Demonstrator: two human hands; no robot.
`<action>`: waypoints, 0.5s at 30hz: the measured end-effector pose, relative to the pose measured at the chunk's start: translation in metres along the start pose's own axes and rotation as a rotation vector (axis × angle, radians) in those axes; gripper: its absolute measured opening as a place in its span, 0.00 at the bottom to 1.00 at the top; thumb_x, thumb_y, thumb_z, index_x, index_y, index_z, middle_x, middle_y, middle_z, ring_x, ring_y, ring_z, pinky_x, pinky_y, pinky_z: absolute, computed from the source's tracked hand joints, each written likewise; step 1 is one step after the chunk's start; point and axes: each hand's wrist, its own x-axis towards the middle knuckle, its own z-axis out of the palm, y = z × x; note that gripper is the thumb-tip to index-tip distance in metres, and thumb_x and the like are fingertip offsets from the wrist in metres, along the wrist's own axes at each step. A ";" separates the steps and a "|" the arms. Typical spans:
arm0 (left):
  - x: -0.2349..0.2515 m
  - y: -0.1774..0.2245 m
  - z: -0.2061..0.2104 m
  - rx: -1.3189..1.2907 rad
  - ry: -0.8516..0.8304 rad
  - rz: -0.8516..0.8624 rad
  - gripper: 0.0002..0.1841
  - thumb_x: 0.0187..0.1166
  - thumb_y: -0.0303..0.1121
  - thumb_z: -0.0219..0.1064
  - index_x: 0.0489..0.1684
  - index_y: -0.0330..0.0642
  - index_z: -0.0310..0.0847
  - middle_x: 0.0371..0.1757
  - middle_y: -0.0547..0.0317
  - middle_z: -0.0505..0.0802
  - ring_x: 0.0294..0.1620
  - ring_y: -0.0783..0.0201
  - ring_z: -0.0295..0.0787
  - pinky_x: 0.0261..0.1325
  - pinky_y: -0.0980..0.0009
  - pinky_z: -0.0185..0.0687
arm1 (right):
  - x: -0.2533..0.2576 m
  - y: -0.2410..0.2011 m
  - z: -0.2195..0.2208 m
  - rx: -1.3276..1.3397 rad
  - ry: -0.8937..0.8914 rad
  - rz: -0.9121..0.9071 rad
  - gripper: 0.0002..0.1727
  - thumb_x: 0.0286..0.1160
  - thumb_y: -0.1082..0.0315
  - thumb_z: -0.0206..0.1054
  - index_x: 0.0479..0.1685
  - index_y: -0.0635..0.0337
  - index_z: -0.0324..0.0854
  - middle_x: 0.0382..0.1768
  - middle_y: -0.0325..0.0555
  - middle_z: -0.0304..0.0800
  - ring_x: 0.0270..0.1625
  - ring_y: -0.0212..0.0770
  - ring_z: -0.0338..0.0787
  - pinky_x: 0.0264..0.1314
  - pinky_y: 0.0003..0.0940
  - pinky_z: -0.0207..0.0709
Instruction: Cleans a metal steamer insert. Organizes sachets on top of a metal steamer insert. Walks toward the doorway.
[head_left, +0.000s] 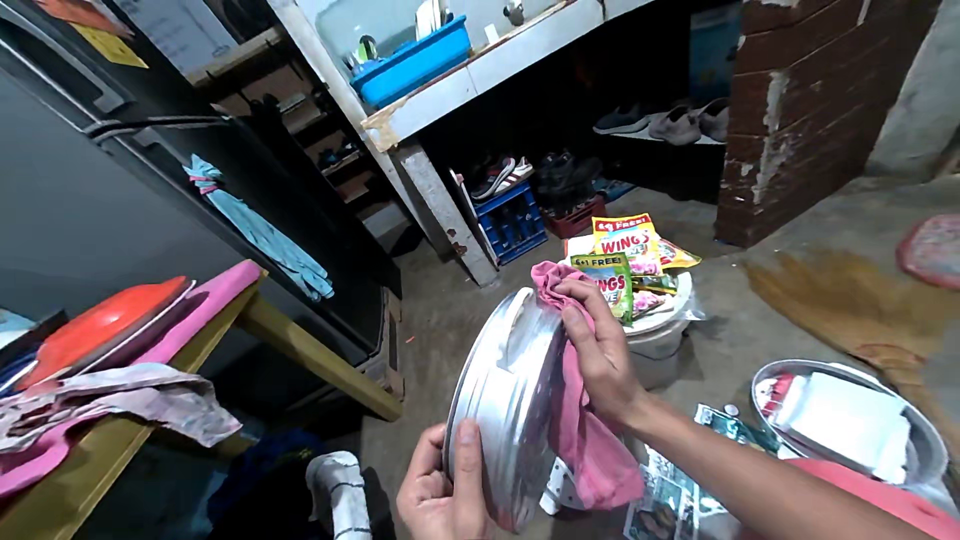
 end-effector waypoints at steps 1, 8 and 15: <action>0.000 -0.001 0.001 -0.004 0.012 -0.012 0.09 0.83 0.20 0.57 0.35 0.36 0.82 0.23 0.66 0.90 0.22 0.75 0.89 0.28 0.77 0.90 | -0.004 -0.002 0.003 -0.025 0.024 0.023 0.21 0.89 0.60 0.48 0.65 0.62 0.80 0.66 0.46 0.82 0.73 0.37 0.79 0.77 0.40 0.73; 0.003 -0.018 0.000 -0.008 0.026 0.003 0.06 0.79 0.18 0.56 0.45 0.33 0.78 0.32 0.68 0.91 0.34 0.76 0.90 0.42 0.77 0.90 | -0.080 -0.052 0.035 -0.054 -0.172 -0.359 0.14 0.88 0.64 0.56 0.54 0.54 0.88 0.52 0.47 0.89 0.59 0.40 0.86 0.69 0.33 0.77; 0.004 -0.005 -0.004 -0.068 0.039 -0.063 0.10 0.88 0.26 0.51 0.41 0.41 0.80 0.29 0.73 0.90 0.30 0.80 0.89 0.37 0.80 0.89 | -0.046 -0.033 0.018 0.041 -0.337 -0.636 0.17 0.92 0.62 0.52 0.56 0.60 0.86 0.49 0.48 0.92 0.56 0.37 0.90 0.65 0.27 0.81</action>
